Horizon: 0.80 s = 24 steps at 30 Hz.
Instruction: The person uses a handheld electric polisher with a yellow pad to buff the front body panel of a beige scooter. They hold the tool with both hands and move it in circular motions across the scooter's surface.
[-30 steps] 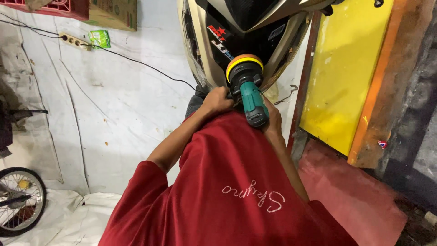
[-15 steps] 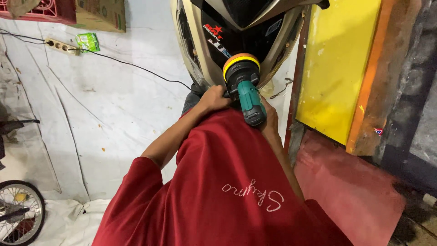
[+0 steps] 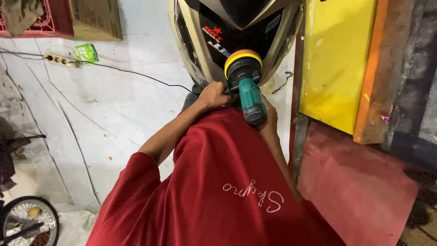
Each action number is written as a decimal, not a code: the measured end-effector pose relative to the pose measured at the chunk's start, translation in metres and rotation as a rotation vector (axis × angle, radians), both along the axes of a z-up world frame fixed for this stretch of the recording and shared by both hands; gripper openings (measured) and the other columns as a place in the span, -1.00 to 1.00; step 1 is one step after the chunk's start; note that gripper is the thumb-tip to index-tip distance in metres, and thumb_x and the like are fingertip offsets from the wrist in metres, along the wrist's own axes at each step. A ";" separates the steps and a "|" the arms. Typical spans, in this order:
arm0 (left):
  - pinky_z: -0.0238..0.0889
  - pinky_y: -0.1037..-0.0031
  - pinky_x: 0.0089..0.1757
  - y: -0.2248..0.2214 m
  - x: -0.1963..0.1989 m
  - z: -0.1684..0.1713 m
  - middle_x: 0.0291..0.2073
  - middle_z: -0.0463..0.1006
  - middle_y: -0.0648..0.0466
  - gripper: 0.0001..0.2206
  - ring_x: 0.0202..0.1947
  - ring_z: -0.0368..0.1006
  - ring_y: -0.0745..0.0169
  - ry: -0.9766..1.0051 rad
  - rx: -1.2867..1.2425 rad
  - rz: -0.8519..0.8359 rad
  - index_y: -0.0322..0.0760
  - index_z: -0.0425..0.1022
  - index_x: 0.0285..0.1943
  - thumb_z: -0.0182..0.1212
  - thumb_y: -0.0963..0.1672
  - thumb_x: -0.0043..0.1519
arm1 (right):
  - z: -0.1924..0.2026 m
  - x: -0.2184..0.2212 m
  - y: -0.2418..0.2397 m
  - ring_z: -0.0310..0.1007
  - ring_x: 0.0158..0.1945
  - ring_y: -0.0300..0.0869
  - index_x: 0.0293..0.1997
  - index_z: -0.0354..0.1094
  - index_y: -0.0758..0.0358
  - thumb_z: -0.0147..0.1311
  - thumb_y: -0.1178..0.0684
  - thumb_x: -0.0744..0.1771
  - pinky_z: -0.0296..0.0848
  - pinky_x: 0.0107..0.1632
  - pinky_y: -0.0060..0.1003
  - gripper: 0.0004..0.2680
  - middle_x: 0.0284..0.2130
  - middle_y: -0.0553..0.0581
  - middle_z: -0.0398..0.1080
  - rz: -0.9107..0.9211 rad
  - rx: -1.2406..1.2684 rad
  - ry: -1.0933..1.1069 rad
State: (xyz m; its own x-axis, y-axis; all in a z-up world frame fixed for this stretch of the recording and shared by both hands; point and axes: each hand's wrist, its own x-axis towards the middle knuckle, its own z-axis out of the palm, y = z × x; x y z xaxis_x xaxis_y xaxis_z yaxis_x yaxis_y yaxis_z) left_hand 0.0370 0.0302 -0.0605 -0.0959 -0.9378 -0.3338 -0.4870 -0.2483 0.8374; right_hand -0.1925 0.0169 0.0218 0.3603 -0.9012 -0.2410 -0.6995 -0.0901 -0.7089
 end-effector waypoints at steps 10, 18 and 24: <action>0.40 0.11 -0.17 -0.001 0.011 -0.003 -0.39 0.61 -0.31 -0.58 -0.26 0.58 -0.28 0.049 0.015 -0.097 -0.43 0.60 -0.24 0.30 0.06 0.11 | 0.000 0.010 0.015 0.60 -0.15 -0.01 0.36 0.27 0.17 0.21 0.05 0.31 0.52 -0.11 -0.15 -0.56 -0.16 0.28 0.57 -0.073 0.003 -0.010; 0.40 0.08 -0.20 0.003 0.004 -0.020 -0.34 0.57 -0.38 -0.54 -0.23 0.55 -0.34 -0.007 -0.051 -0.082 -0.45 0.59 -0.22 0.32 0.08 0.07 | -0.027 -0.007 0.021 0.61 -0.11 0.06 0.37 0.29 0.17 0.18 0.05 0.32 0.51 -0.10 -0.12 -0.58 -0.17 0.35 0.55 -0.070 -0.029 0.006; 0.38 0.03 -0.16 -0.003 -0.005 0.015 -0.34 0.59 -0.36 -0.58 -0.24 0.53 -0.38 -0.067 -0.054 -0.055 -0.40 0.62 -0.20 0.30 0.06 0.08 | -0.013 -0.014 0.016 0.60 -0.10 0.05 0.37 0.28 0.21 0.18 0.04 0.33 0.51 -0.05 -0.13 -0.58 -0.13 0.34 0.55 -0.062 -0.060 -0.042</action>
